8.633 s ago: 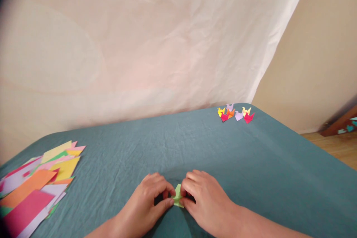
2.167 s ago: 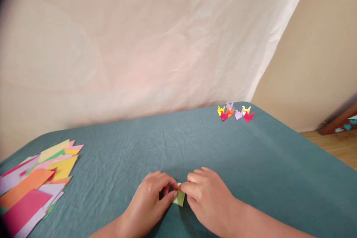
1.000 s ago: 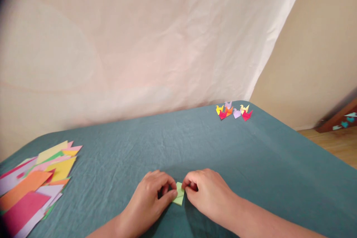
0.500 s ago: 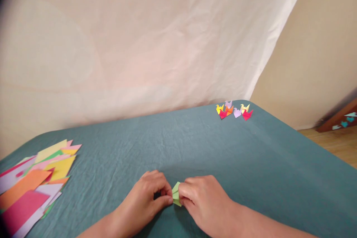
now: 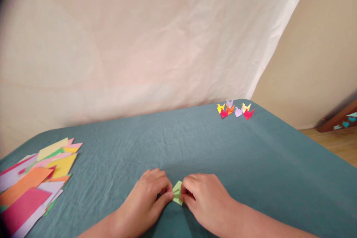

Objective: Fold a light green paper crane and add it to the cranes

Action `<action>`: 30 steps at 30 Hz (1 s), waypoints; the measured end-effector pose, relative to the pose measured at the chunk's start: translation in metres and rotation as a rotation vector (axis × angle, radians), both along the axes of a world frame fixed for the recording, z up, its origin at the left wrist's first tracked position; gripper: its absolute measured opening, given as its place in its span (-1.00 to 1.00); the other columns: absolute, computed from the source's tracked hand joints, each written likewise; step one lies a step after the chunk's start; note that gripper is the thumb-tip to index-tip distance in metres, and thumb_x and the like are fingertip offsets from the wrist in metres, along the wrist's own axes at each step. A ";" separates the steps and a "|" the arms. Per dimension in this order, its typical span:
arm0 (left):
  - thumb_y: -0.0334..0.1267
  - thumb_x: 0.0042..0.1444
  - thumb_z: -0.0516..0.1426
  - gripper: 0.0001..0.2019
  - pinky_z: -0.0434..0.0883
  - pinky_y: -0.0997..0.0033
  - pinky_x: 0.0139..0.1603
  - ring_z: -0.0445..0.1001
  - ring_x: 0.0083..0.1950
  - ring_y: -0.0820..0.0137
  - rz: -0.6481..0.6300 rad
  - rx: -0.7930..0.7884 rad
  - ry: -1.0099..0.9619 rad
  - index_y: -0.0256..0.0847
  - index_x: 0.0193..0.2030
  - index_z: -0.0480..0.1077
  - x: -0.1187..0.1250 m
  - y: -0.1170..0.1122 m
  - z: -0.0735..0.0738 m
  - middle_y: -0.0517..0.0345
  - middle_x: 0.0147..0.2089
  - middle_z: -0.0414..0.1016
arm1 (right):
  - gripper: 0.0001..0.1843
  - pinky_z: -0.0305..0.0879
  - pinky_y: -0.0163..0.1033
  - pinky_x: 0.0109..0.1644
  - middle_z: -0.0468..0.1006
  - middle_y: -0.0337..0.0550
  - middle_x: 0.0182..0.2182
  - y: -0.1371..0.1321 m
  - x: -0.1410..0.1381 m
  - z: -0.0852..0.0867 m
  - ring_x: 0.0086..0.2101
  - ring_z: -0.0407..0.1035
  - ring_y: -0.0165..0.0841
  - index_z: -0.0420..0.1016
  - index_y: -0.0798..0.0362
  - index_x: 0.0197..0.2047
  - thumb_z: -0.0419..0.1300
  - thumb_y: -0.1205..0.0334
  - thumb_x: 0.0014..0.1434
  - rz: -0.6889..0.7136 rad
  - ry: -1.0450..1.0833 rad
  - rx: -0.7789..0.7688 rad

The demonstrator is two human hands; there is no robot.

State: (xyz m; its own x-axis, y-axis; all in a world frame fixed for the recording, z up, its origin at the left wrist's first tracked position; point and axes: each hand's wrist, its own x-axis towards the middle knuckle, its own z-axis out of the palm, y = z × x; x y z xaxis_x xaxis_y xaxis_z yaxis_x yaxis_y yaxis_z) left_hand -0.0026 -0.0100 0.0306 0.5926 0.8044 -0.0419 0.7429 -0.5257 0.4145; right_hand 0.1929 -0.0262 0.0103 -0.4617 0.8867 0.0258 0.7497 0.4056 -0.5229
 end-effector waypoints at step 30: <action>-0.35 0.10 0.15 -0.90 0.17 0.38 -0.24 0.33 -0.31 0.36 0.072 0.005 -0.151 -0.06 -0.31 0.47 0.002 0.001 -0.012 0.24 -0.44 0.44 | -0.90 0.08 -0.31 -0.35 0.52 -0.31 -0.43 -0.008 0.006 0.012 -0.43 0.40 -0.41 0.42 0.00 -0.31 0.13 0.38 0.19 0.128 -0.155 0.191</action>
